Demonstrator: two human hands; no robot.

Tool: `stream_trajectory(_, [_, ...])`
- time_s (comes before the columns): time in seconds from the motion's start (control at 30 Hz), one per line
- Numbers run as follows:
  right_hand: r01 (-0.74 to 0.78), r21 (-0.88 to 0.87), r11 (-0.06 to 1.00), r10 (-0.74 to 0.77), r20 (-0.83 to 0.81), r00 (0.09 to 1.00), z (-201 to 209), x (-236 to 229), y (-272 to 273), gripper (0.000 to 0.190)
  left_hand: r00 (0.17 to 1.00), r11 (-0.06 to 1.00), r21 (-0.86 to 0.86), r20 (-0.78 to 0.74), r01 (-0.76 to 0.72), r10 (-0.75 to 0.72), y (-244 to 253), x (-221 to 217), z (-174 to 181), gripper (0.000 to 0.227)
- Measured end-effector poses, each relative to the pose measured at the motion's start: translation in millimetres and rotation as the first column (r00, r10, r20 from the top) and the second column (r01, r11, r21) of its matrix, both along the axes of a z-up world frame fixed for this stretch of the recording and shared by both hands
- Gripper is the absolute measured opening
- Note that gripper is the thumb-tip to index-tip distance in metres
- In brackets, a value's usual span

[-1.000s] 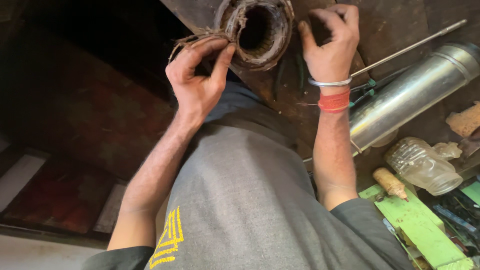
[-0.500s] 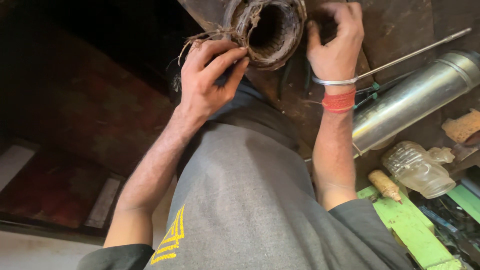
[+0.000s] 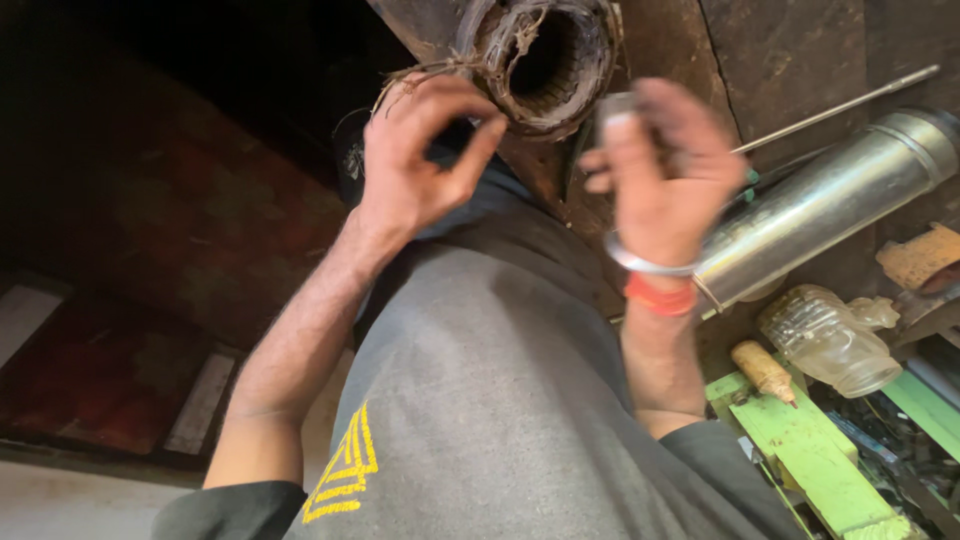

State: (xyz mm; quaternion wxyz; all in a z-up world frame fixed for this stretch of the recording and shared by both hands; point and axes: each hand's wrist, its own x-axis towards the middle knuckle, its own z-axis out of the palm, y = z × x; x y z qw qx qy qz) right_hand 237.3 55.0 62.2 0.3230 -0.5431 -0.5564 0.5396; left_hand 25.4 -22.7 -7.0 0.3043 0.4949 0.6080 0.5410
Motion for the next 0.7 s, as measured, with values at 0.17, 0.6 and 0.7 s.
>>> stream_trajectory(0.17, [-0.081,-0.093,0.992,0.08,-0.008,0.997,-9.4,-49.1,-19.0,0.023,0.997,0.997,0.029,-0.034,0.076,-0.075,6.3,-13.0,3.8,0.035])
stream_trajectory(0.6, [-0.101,-0.051,0.994,0.107,0.136,0.985,-8.0,-66.4,-15.4,0.018,0.957,0.969,0.019,-0.16,0.247,-0.241,19.6,-43.3,9.8,0.02])
stream_trajectory(0.7, [-0.111,-0.009,0.994,0.11,0.181,0.977,-8.0,-65.4,-18.5,0.018,0.96,0.976,0.02,-0.188,0.217,-0.21,13.8,-36.7,4.5,0.022])
